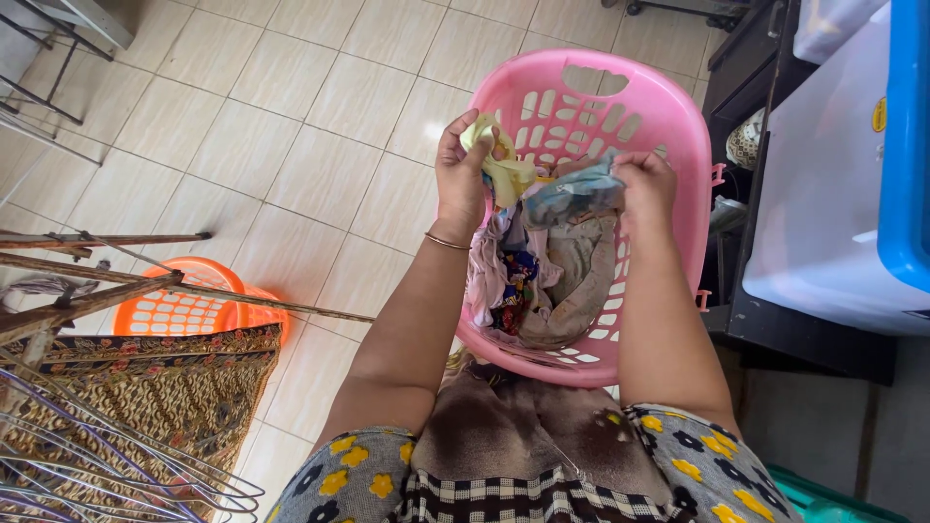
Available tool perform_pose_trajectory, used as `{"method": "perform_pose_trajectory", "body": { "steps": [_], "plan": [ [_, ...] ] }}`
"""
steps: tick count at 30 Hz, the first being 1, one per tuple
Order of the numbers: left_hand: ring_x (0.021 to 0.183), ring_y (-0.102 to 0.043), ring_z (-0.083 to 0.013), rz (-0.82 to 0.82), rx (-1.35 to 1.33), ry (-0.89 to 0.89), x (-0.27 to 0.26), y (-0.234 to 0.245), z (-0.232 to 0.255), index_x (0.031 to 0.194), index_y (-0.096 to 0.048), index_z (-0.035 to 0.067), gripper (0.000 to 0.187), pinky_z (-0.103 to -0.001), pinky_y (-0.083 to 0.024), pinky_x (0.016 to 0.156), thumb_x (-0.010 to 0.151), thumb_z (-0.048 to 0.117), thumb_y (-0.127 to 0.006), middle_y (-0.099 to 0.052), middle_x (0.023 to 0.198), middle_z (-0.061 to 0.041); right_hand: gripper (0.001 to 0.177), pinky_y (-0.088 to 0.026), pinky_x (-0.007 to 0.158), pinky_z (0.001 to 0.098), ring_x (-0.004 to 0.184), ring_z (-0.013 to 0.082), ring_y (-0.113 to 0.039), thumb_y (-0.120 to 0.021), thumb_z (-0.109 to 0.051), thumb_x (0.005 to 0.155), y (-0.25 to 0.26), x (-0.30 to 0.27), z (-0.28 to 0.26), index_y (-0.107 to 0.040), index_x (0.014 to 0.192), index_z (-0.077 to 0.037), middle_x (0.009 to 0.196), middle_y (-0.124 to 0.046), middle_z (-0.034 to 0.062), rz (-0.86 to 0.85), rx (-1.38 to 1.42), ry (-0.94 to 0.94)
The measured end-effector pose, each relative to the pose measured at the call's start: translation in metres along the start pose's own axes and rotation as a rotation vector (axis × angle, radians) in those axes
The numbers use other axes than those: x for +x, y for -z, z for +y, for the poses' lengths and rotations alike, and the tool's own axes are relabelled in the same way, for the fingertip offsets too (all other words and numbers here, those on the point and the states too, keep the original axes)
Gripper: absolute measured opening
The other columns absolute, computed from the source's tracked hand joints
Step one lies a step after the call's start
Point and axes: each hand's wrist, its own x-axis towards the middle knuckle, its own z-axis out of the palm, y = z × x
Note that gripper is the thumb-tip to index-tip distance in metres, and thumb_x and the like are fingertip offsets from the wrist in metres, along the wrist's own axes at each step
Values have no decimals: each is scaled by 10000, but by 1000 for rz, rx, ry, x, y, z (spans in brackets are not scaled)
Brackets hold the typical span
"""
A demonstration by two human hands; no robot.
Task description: The person takes small clothing items from a pink laundry basket and hangs them on a red rotary drying rack. They handle several pieces one by one, spreading them on the rack arms to dry.
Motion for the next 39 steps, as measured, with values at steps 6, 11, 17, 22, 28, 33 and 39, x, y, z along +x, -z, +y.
{"method": "perform_pose_trajectory", "body": {
  "steps": [6, 11, 17, 22, 28, 33, 39],
  "plan": [
    [533, -671, -165, -82, 205, 139, -19, -13, 16, 1191, -615, 72, 392, -255, -579, 509, 830, -77, -653, -727, 822, -134, 226, -598, 647, 256, 730, 170, -672, -697, 35, 773, -12, -7, -25, -739, 990, -13, 788, -678, 98, -114, 380, -85],
    [427, -620, -143, -155, 276, 271, -19, -1, -3, 1189, -644, 42, 318, -228, -485, 391, 890, -21, -558, -717, 737, -166, 485, -641, 869, 309, 906, 206, -740, -570, 28, 801, -8, -19, -43, -680, 1273, 8, 1028, -745, 156, -281, 547, -112],
    [630, -650, -130, -279, 410, 290, -18, 8, -3, 1344, -612, 74, 618, -247, -563, 553, 756, -92, -704, -716, 891, -113, 661, -564, 1107, 429, 1130, 292, -720, -493, -11, 818, 2, -5, -27, -542, 1478, -6, 1274, -701, 201, -519, 689, -140],
    [763, -686, -87, -437, 388, 330, -26, -8, 10, 1408, -588, 157, 773, -218, -577, 651, 707, -36, -851, -735, 948, -43, 745, -500, 1148, 501, 1218, 365, -664, -487, -45, 808, -5, -10, -27, -433, 1547, 29, 1361, -635, 260, -681, 739, -160],
    [574, -620, -126, -337, 371, 289, -25, -10, 2, 987, -744, 17, 177, -209, -522, 421, 822, -47, -741, -677, 795, -119, 784, -437, 1241, 534, 1388, 369, -560, -502, -87, 817, -13, -22, -48, -389, 1591, -64, 1542, -530, 211, -629, 737, -103],
    [795, -663, -167, -563, 343, 554, -40, -17, 19, 1368, -572, -31, 642, -241, -580, 591, 826, 124, -880, -686, 1061, -173, 845, -417, 1229, 522, 1404, 348, -530, -516, -53, 811, -29, -37, -54, -316, 1631, -94, 1578, -481, 193, -690, 756, -166],
    [921, -668, -199, -602, 500, 594, -33, -7, 19, 1238, -677, 40, 591, -292, -579, 713, 731, 194, -941, -714, 1089, -119, 818, -403, 1226, 532, 1417, 367, -506, -524, -75, 832, -28, -29, -42, -314, 1622, -78, 1583, -460, 208, -735, 724, -177]
  ]
}}
